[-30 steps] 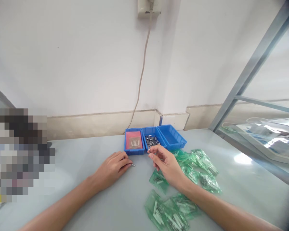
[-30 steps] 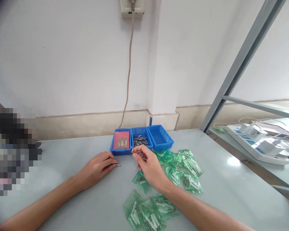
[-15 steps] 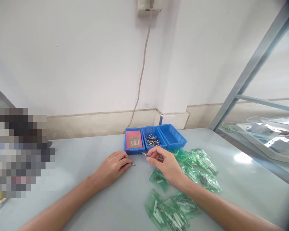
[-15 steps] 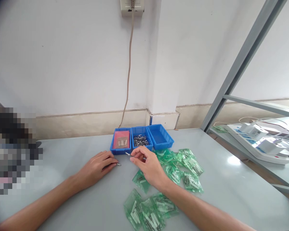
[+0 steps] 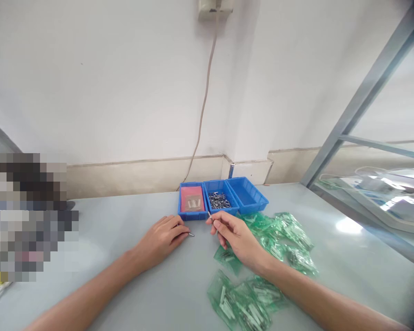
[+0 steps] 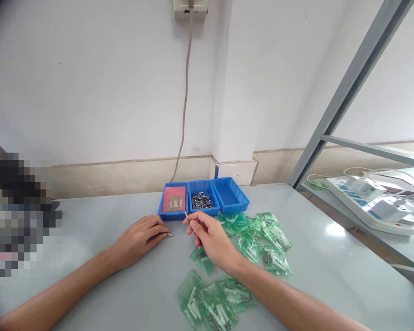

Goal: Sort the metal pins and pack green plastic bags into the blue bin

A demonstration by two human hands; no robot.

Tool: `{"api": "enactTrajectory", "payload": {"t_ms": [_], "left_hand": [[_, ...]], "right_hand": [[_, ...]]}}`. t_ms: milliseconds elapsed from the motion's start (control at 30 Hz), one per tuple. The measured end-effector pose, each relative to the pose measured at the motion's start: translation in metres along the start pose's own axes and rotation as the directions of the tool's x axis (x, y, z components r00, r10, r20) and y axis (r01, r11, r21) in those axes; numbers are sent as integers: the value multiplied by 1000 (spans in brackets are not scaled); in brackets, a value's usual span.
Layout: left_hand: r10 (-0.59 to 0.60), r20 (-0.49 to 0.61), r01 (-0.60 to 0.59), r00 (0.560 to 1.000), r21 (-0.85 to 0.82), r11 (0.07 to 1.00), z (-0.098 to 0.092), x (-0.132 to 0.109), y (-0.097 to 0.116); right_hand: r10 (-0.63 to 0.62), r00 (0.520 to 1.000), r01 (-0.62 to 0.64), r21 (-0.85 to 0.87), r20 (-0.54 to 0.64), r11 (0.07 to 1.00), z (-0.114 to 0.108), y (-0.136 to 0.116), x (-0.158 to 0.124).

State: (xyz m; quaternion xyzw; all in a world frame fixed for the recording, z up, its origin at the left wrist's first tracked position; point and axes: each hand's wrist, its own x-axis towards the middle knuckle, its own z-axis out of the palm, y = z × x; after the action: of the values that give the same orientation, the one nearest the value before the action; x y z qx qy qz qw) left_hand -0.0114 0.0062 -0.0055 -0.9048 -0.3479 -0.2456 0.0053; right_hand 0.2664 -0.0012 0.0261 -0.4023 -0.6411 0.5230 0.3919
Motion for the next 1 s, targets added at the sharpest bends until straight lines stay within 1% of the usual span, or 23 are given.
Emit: {"api": "enactTrajectory", "payload": {"t_ms": [167,333,467,567,667,800,867,1000], "left_hand": [[5,-9,-5,1000,1,1000,-1,1,1],[12,0,-12,1000,-1,1000,-2,2,1],[1,-6,-1,1000,2,1000,-2,2,1],[0,-1,0,1000,-5,1000,-2,1,1],[4,0,-4,1000,-9,1000,-1,1,0],[2,5,-2,1000,-20,1000,-1,1,0],[0,2,0,1000,-23,1000,-1,1,1],[2,5,-2,1000,-22,1000,-2,1,1]], "right_hand": [[-19,999,21,54,-27,998,0,7,1],[16,996,-7,104,-87,995,0,6,1],[40,990,-27,97,-136,995,0,7,1],[7,987,1,49,-163,999,-1,8,0],[-58,985,46,-79,-164,996,0,9,-2],[-132,976,89,-241,-171,967,0,6,-5],[-148,975,99,-270,-167,958,1,5,-6],[-172,970,122,-265,-174,956,1,2,-4]]}}
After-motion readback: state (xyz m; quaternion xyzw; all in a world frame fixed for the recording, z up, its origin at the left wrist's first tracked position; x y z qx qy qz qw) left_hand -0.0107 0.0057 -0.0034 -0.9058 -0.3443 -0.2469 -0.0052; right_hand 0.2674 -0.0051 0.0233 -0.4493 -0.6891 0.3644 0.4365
